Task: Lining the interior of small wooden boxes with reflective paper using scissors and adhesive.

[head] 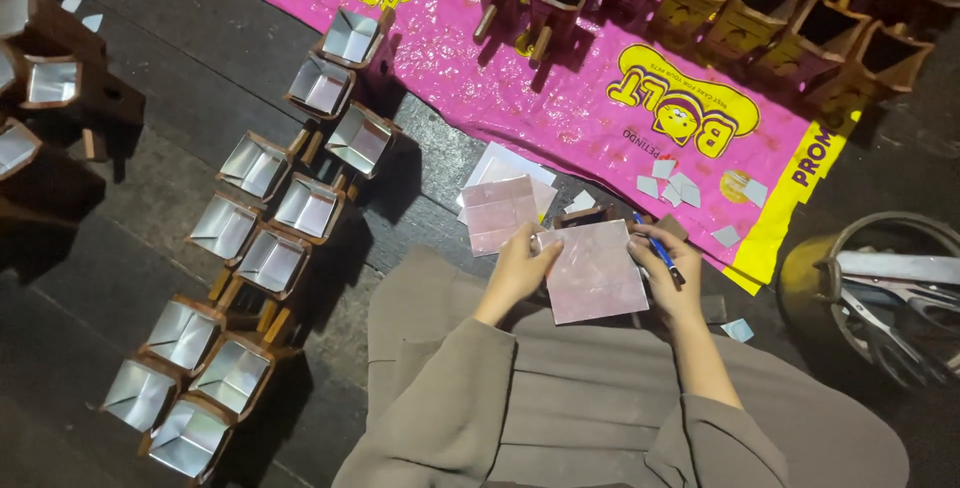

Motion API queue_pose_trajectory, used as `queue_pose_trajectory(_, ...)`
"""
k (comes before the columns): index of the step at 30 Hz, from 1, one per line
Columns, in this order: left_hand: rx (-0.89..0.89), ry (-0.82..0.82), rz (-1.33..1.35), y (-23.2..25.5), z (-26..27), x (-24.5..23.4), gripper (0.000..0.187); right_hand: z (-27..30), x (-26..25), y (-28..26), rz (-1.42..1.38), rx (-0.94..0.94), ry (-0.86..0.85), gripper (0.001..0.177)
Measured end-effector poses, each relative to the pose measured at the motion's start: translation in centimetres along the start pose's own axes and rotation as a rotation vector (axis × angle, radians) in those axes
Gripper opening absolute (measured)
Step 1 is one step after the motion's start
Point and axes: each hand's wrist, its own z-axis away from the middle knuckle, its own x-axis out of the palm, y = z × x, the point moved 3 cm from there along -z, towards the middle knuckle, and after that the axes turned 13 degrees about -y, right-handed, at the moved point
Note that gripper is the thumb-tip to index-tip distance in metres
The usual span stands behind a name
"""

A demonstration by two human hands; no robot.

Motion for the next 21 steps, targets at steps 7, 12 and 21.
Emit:
queue_pose_trajectory(7,0.032,0.075,0.064,0.1,-0.2,-1.0,0.043,0.6,-0.2,1.1,0.111,0.049,-0.078,0.026)
queue_pose_trajectory(12,0.044,0.026,0.045,-0.5,-0.5,-1.6,0.049,0.9,0.2,0.9,0.132,0.053,-0.069,0.02)
queue_pose_trajectory(21,0.029,-0.027,0.044,-1.3,-1.4,-1.8,0.055,0.6,-0.2,-0.2,0.233,0.058,0.071,0.013)
